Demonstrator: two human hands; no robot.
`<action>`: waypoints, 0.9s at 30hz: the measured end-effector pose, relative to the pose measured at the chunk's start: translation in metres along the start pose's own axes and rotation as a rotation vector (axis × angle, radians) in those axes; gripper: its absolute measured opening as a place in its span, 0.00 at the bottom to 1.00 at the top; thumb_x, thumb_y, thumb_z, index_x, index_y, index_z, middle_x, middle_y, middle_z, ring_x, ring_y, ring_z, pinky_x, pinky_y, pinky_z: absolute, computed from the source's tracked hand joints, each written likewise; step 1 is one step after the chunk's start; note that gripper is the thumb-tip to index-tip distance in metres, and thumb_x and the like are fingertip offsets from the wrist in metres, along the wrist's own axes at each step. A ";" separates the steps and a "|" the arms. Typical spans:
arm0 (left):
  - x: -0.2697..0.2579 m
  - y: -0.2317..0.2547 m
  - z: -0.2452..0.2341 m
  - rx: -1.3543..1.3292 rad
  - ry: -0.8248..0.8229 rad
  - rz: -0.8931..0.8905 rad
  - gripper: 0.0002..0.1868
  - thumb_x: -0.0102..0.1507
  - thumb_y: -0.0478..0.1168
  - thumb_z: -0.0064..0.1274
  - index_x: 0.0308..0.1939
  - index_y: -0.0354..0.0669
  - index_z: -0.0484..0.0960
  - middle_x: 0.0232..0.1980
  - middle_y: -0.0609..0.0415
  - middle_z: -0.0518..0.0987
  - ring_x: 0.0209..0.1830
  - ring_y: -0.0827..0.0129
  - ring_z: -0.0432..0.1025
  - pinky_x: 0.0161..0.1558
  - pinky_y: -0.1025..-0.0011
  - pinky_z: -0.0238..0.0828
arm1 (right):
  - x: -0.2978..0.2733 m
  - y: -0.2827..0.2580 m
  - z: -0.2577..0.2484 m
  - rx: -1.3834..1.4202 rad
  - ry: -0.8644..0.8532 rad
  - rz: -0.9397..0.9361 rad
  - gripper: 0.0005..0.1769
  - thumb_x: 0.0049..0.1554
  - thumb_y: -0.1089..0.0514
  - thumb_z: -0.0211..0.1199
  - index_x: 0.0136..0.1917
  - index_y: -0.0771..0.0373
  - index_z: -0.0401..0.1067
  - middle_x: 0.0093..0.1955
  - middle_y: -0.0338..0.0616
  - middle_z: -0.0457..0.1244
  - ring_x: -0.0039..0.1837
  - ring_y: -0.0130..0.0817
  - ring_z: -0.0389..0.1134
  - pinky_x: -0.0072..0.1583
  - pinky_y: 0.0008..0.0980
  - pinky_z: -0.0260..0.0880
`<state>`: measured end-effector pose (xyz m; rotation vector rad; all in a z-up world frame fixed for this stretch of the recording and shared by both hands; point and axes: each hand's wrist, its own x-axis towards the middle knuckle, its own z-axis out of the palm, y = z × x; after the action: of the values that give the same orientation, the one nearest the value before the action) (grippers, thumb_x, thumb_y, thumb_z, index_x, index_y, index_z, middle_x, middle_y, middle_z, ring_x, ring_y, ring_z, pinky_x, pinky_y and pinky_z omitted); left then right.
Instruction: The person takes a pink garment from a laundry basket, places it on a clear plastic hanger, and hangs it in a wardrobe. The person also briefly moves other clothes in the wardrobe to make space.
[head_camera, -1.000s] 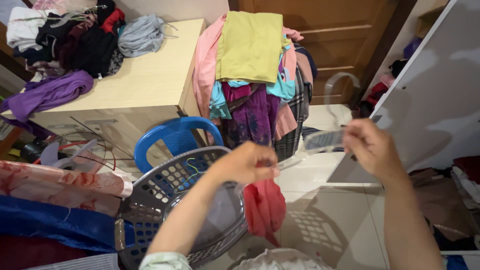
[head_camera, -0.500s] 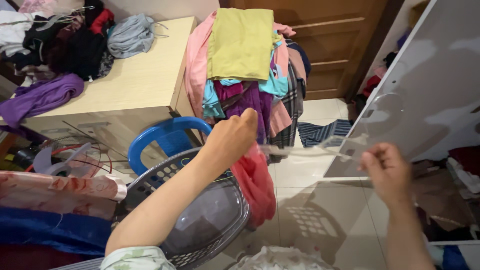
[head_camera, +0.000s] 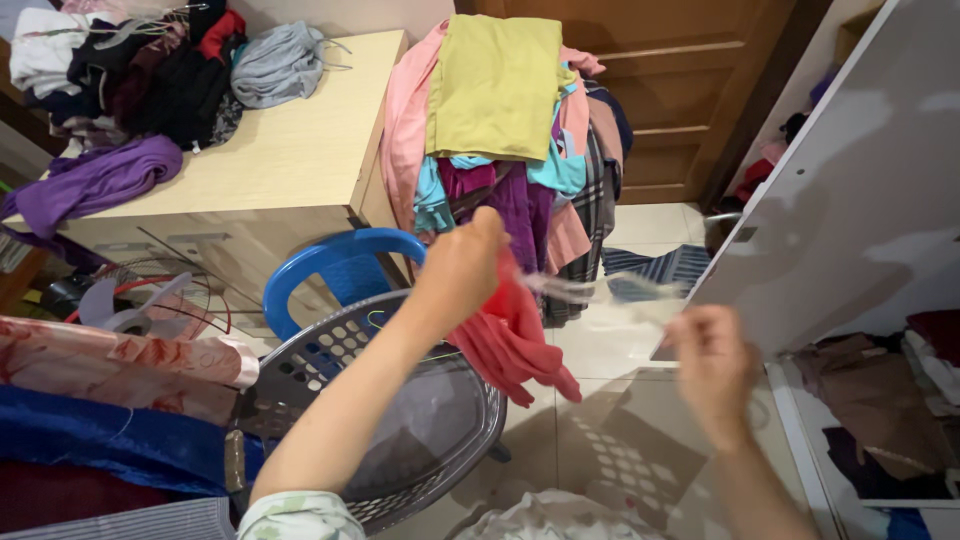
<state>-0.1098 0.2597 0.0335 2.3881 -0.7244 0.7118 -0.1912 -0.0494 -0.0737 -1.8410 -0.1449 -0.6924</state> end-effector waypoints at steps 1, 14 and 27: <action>-0.001 0.002 0.006 0.013 -0.036 -0.041 0.11 0.61 0.33 0.53 0.40 0.35 0.65 0.33 0.39 0.81 0.32 0.40 0.77 0.31 0.49 0.73 | -0.004 -0.001 0.012 -0.019 -0.044 -0.007 0.05 0.65 0.63 0.59 0.49 0.67 0.66 0.38 0.43 0.67 0.40 0.25 0.68 0.42 0.25 0.69; -0.024 0.087 -0.048 -0.050 0.093 0.358 0.16 0.58 0.38 0.57 0.48 0.39 0.74 0.41 0.45 0.77 0.41 0.50 0.76 0.41 0.58 0.72 | 0.022 -0.009 0.041 0.529 -0.035 -0.106 0.07 0.69 0.62 0.55 0.53 0.64 0.59 0.43 0.44 0.65 0.44 0.25 0.66 0.48 0.23 0.65; -0.008 0.049 -0.060 0.069 0.027 0.150 0.13 0.58 0.40 0.63 0.35 0.41 0.74 0.31 0.49 0.74 0.32 0.53 0.74 0.32 0.56 0.67 | 0.037 -0.041 0.063 -0.282 0.420 -0.704 0.20 0.58 0.66 0.65 0.58 0.70 0.58 0.54 0.56 0.57 0.56 0.51 0.59 0.60 0.48 0.59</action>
<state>-0.1648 0.2646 0.0880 2.3997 -0.8885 0.8412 -0.1536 0.0147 -0.0349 -1.8553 -0.4467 -1.6415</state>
